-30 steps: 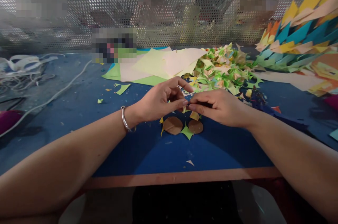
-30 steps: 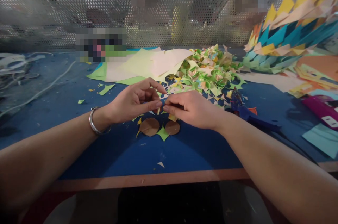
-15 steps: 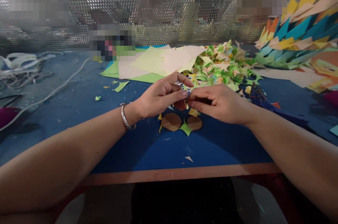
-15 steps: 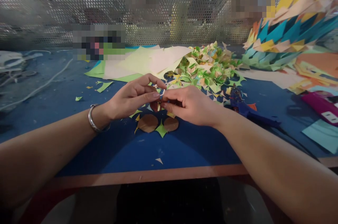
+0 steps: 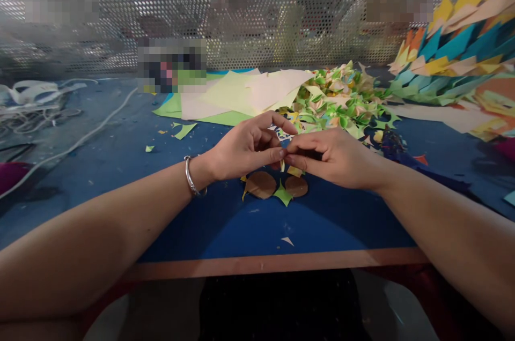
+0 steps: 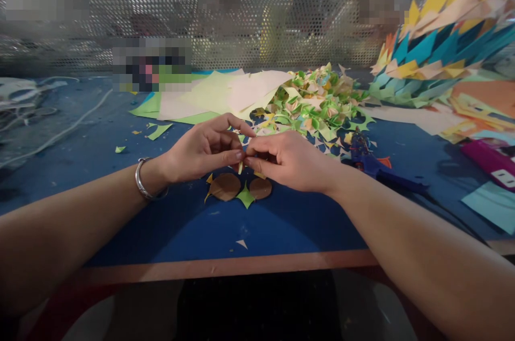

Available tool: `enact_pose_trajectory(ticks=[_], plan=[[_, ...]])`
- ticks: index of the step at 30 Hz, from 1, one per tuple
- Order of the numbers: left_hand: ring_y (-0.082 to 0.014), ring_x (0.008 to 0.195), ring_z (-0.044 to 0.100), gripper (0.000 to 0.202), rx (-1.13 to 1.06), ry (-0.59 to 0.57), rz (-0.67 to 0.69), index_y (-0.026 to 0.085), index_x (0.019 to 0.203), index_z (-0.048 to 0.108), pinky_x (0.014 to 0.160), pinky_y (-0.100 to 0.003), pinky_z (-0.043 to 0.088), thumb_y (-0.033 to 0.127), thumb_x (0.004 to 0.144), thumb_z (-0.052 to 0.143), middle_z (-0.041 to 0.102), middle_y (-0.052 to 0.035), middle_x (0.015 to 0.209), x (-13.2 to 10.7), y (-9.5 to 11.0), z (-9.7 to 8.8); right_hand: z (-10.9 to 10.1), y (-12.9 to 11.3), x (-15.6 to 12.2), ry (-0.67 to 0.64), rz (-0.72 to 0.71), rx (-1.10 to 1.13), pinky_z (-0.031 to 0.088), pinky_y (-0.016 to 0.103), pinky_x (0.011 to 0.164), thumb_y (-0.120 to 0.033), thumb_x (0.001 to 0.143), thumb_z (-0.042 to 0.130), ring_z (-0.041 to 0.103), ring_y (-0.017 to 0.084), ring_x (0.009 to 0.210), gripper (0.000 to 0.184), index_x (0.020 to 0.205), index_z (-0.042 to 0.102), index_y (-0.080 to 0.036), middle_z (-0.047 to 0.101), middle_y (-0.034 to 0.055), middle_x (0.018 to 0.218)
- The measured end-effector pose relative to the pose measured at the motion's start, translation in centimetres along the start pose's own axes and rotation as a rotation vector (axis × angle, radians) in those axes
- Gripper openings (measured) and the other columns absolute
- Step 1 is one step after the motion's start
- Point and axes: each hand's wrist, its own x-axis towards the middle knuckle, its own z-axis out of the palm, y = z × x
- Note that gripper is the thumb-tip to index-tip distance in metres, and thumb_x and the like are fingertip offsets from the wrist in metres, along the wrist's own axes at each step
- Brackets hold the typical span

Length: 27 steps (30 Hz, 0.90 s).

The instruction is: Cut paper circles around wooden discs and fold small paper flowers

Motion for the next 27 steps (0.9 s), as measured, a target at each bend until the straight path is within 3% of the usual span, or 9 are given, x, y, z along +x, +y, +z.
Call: enact_pose_trajectory(ticks=[7, 17, 27], plan=[[-0.0083, 0.064, 0.062, 0.033, 0.077, -0.004, 0.035, 0.012, 0.115, 0.049, 0.054, -0.019, 0.043, 0.013, 0.086, 0.064, 0.062, 0.0032, 0.069, -0.1, 0.27, -0.19, -0.2, -0.16, 0.04, -0.039, 0.06, 0.029, 0.031, 0.022, 0.051, -0.03, 0.093, 0.058, 0.045, 0.009, 0.055, 0.02, 0.084, 0.069, -0.016, 0.056, -0.0025, 0.063], [-0.0118, 0.074, 0.068, 0.033, 0.081, -0.001, -0.065, 0.016, 0.111, 0.051, 0.065, -0.022, 0.051, 0.017, 0.083, 0.067, 0.069, -0.0012, 0.077, 0.06, -0.01, -0.9, -0.68, 0.17, 0.05, -0.068, 0.127, -0.019, 0.033, 0.025, 0.054, -0.034, 0.094, 0.055, 0.048, 0.011, 0.058, 0.023, 0.087, 0.069, -0.017, 0.06, -0.0003, 0.068], [-0.013, 0.076, 0.068, 0.032, 0.154, 0.035, -0.06, 0.014, 0.107, 0.054, 0.07, -0.025, 0.053, 0.017, 0.079, 0.068, 0.07, -0.0034, 0.08, 0.09, 0.0, -0.52, -0.82, 0.66, 0.27, -0.105, 0.106, -0.066, 0.034, 0.024, 0.055, -0.033, 0.092, 0.057, 0.052, 0.011, 0.059, 0.019, 0.084, 0.068, -0.02, 0.064, -0.0006, 0.07]])
